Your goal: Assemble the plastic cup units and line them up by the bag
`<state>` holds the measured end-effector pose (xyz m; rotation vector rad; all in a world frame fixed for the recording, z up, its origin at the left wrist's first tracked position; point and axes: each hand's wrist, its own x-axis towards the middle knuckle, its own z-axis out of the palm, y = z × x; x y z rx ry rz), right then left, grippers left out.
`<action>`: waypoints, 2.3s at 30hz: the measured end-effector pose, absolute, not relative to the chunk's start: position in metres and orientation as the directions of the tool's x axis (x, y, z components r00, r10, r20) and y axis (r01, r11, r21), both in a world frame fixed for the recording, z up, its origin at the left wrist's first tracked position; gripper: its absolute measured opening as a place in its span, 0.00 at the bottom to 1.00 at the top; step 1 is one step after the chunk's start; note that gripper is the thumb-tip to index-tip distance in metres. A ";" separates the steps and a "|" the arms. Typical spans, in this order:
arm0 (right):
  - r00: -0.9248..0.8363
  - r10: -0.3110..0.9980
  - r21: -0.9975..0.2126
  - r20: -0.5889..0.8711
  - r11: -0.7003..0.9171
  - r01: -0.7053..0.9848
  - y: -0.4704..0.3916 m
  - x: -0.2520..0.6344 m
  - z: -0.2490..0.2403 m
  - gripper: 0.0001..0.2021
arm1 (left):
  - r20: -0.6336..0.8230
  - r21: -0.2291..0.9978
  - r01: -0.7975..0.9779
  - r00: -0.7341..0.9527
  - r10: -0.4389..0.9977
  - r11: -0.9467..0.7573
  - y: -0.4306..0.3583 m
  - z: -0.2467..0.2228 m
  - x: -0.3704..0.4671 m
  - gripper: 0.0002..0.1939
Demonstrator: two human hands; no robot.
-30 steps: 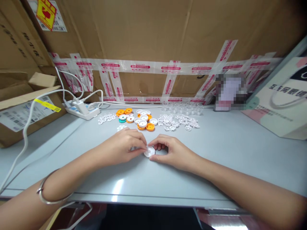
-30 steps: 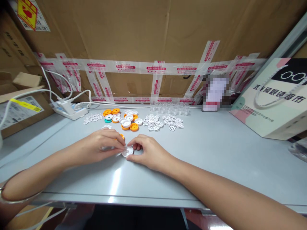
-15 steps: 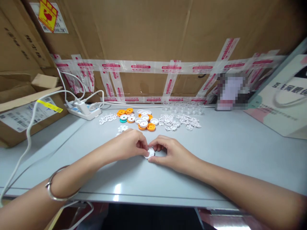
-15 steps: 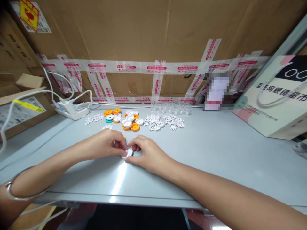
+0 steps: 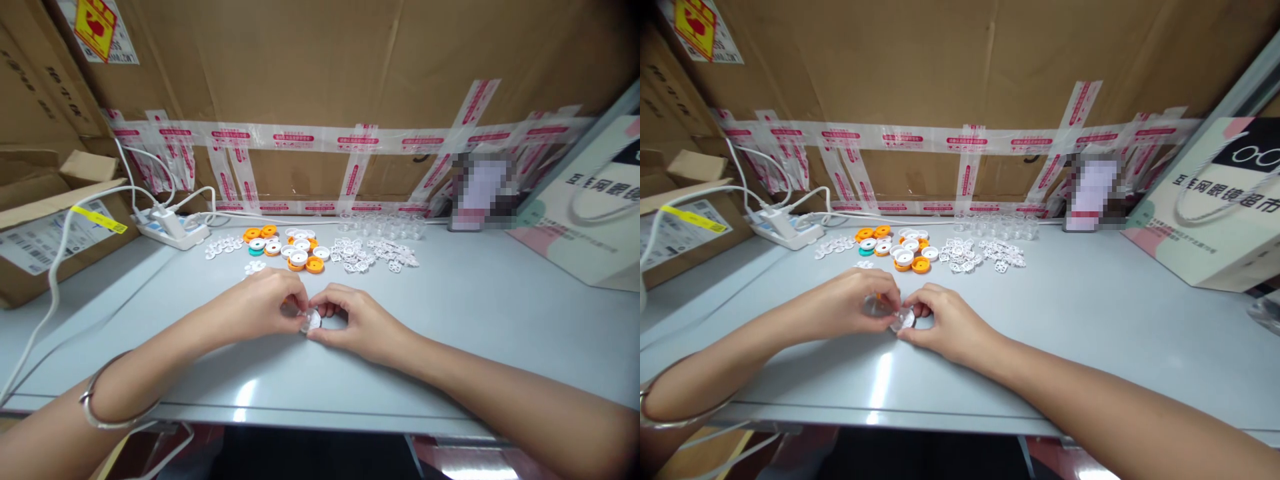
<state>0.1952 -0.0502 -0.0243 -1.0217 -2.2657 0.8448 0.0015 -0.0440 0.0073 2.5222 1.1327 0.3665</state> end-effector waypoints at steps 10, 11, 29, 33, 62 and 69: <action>-0.594 0.787 -0.723 0.169 0.508 0.468 -0.050 0.195 -0.024 0.10 | 0.073 0.424 0.626 0.697 0.714 -0.654 -0.043 0.005 0.002 0.05; -0.596 0.785 -0.724 0.168 0.509 0.467 -0.050 0.195 -0.025 0.10 | 0.082 0.419 0.625 0.697 0.713 -0.659 -0.044 0.004 0.002 0.05; -0.644 0.758 -0.780 0.104 0.464 0.420 -0.044 0.201 -0.025 0.17 | 0.216 0.498 0.624 0.583 0.783 -0.602 -0.038 0.017 -0.017 0.06; -0.644 0.759 -0.780 0.095 0.459 0.426 -0.045 0.201 -0.025 0.18 | 0.188 0.466 0.641 0.602 0.776 -0.610 -0.037 0.017 -0.018 0.05; -0.604 0.786 -0.745 0.132 0.481 0.463 -0.051 0.201 -0.020 0.13 | -0.114 0.932 0.325 0.685 0.720 -0.162 -0.028 0.010 -0.026 0.19; -0.579 0.803 -0.732 0.141 0.479 0.485 -0.051 0.199 -0.020 0.13 | -0.153 0.907 0.368 0.739 0.656 -0.203 -0.034 0.012 -0.017 0.11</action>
